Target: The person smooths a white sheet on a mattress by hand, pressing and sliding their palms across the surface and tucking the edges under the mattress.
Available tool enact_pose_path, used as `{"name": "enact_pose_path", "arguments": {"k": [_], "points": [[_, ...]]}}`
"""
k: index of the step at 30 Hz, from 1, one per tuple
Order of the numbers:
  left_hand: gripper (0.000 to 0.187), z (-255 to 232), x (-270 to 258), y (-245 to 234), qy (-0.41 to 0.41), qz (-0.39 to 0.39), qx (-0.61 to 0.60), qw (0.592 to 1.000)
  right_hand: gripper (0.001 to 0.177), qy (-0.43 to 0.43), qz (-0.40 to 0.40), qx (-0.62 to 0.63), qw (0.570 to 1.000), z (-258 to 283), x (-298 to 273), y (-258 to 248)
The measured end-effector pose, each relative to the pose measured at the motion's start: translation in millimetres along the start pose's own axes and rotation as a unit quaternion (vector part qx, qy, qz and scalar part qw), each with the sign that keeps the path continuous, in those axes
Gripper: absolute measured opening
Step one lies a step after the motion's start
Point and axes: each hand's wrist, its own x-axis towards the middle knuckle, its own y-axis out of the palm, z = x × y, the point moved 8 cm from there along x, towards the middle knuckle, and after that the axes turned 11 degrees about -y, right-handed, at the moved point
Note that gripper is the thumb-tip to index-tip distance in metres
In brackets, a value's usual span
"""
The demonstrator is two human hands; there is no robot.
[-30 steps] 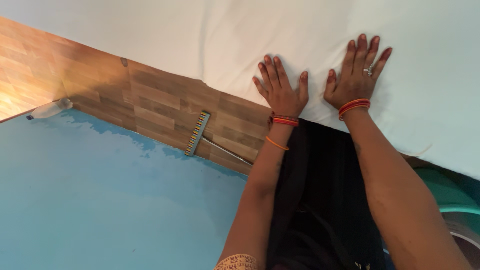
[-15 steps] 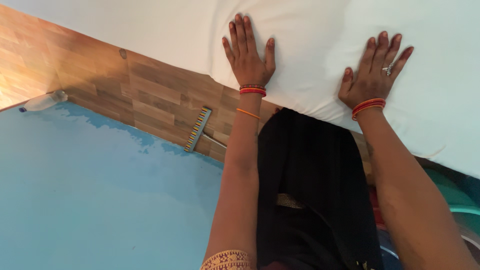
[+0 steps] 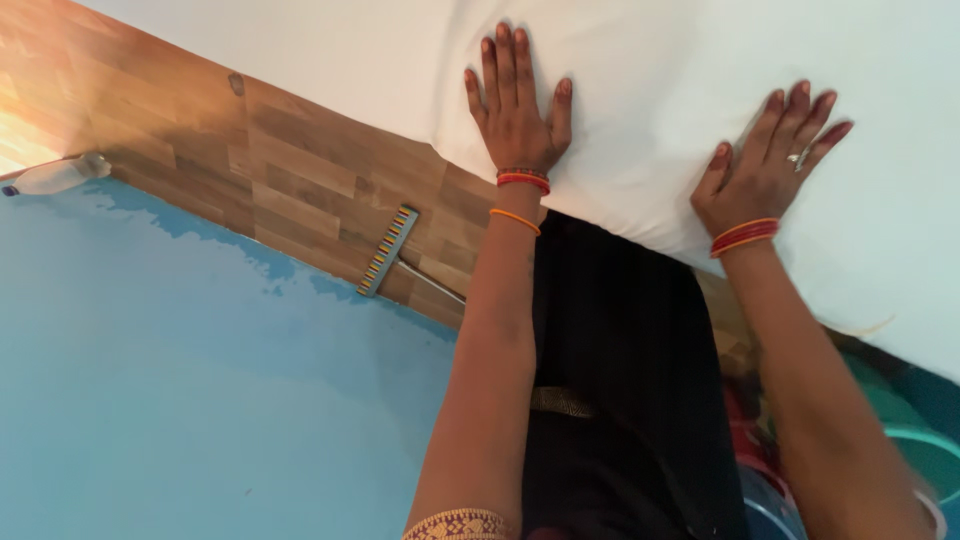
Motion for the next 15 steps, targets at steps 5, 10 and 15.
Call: {"name": "enact_pose_path", "arguments": {"k": [5,10,15], "points": [[0.068,2.7,-2.5,1.2,0.0,-0.002,-0.015,1.0,0.076,0.032,-0.023,0.095,0.995,34.9,42.3,7.3],[0.067,1.7,-2.6,1.0,0.0,0.0,-0.024,1.0,0.069,0.103,0.059,-0.003,0.993,61.8,93.7,14.2],[0.066,-0.7,0.3,-2.7,-0.009,0.005,-0.032,0.999,0.073,0.125,0.08,-0.008,0.989,67.2,98.1,2.7]]}}
